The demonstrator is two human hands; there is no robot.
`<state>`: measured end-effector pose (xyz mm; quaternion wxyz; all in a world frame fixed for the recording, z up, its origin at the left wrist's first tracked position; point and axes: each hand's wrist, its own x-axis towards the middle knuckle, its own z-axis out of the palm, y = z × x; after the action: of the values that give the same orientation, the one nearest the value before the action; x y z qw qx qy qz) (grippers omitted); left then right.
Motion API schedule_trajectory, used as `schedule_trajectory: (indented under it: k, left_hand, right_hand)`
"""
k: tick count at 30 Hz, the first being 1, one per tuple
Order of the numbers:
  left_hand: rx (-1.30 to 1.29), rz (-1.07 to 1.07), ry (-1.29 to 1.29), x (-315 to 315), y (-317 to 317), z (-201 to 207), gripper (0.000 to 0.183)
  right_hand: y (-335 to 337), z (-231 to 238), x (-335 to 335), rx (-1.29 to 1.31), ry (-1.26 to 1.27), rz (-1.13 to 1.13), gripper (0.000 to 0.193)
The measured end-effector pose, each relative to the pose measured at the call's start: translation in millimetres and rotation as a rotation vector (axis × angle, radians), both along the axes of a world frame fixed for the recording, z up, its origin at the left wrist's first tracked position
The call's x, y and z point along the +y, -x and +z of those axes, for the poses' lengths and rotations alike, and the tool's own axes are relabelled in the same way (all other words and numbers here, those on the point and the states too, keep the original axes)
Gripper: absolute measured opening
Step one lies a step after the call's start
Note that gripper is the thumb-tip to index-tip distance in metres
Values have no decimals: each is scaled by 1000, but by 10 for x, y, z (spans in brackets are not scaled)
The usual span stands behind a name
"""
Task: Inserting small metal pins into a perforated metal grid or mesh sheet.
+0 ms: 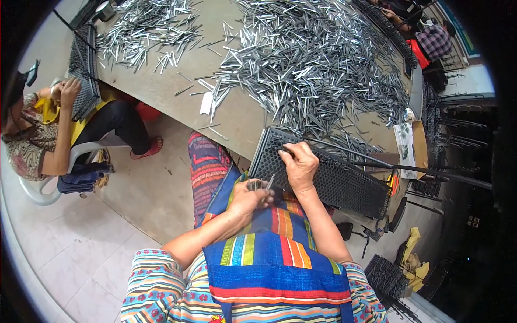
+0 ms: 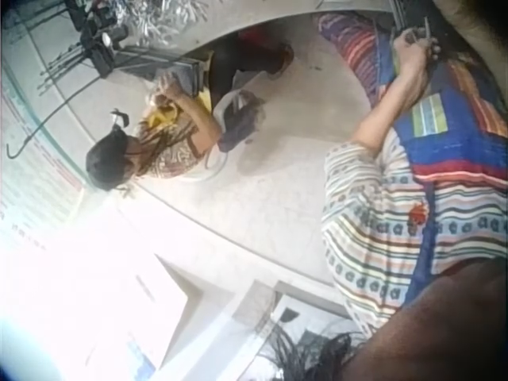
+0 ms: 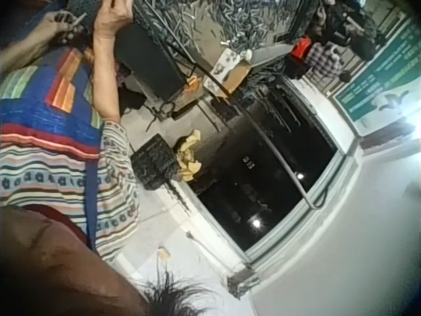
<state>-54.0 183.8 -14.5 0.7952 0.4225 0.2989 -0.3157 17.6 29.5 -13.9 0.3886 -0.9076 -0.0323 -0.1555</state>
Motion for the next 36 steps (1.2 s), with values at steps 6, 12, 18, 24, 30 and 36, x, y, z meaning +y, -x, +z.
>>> schedule_trajectory:
  k: [6, 12, 18, 24, 30, 36]
  left_hand:
    - [20, 54, -19, -26, -79, 10, 15]
    - [51, 79, -2, -51, -135, -10, 15]
    - [39, 102, 25, -72, -174, 15, 12]
    - [34, 79, 65, -129, -212, 72, 10]
    - [54, 61, 74, -146, -209, 99, 10]
    - [101, -46, 82, -105, -205, 68, 17]
  right_hand:
    - [19, -62, -26, 55, -62, 34, 12]
    - [-14, -97, -32, -47, -21, 46, 14]
    - [122, 80, -77, 350, -190, 58, 15]
    - [249, 70, -69, 874, -899, 93, 6]
    - [250, -29, -200, 813, -950, -7, 4]
    - [258, -25, -192, 406, -862, -201, 5]
